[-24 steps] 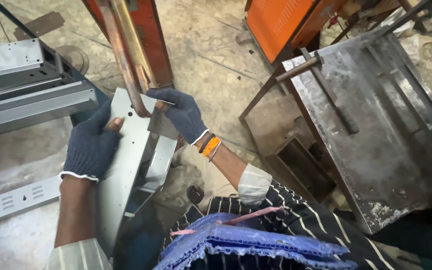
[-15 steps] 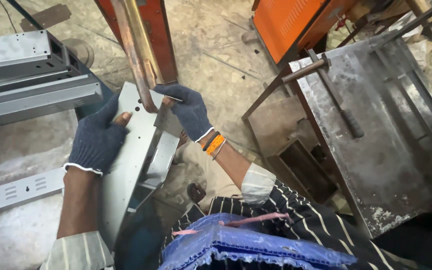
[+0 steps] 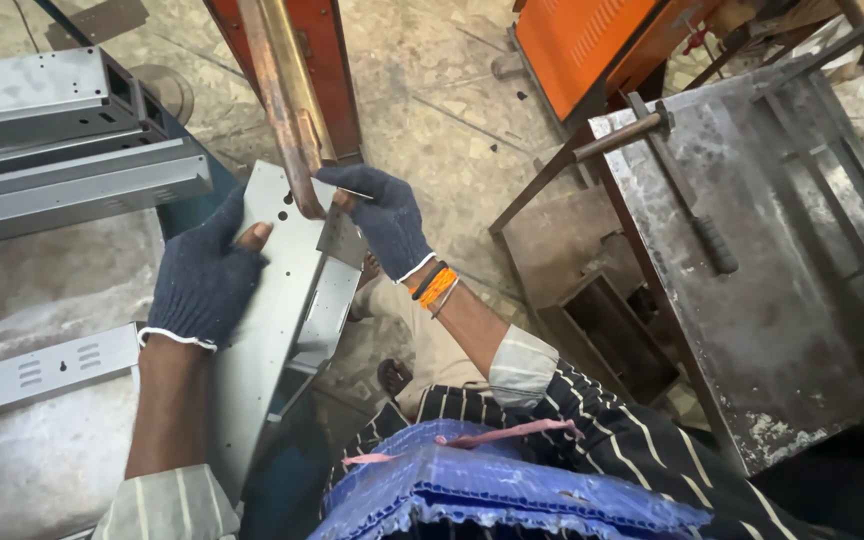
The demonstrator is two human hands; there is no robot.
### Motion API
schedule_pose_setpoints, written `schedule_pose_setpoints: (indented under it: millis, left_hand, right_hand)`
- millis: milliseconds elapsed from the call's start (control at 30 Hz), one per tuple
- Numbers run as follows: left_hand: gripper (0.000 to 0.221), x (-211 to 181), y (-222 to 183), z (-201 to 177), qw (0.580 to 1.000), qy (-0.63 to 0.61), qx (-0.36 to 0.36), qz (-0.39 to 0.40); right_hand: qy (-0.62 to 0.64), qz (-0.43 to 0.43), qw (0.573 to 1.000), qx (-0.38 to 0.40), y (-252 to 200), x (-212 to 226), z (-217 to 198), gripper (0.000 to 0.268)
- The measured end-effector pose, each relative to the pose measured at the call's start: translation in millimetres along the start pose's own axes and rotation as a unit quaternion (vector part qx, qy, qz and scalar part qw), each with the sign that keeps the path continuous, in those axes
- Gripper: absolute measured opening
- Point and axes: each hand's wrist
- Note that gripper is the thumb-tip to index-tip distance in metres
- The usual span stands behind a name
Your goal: Spot welding pre-bent metal sheets to assemble a component.
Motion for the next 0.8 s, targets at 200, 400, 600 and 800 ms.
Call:
schedule_pose_setpoints:
  millis: [200,400,600,800]
  left_hand:
    - [0.052,15,4,6,1.000,0.008,-0.013,0.027]
    - [0.048,-7,-6,-2,1.000,0.004,0.002,-0.001]
    - [0.048,-5,-5,-1,1.000,0.023,-0.007,-0.007]
    - [0.046,20,7,6,0.999,0.030,-0.008,0.037]
  right_hand:
    - [-0.111,-0.020,0.993,0.033,3,6,-5,0.025]
    - [-0.080,-0.121,0.979,0.140,-10,39,-2,0.078]
    - [-0.269,-0.109,0.957,0.002,-21,31,25,0.067]
    - [-0.254,-0.113,0.961,0.013,-20,24,18,0.068]
Point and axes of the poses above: each hand's wrist, its own y-axis towards the middle knuckle, its own z-axis out of the palm, x = y × z, and after that the axes turned 14 degrees about -z, right-handed
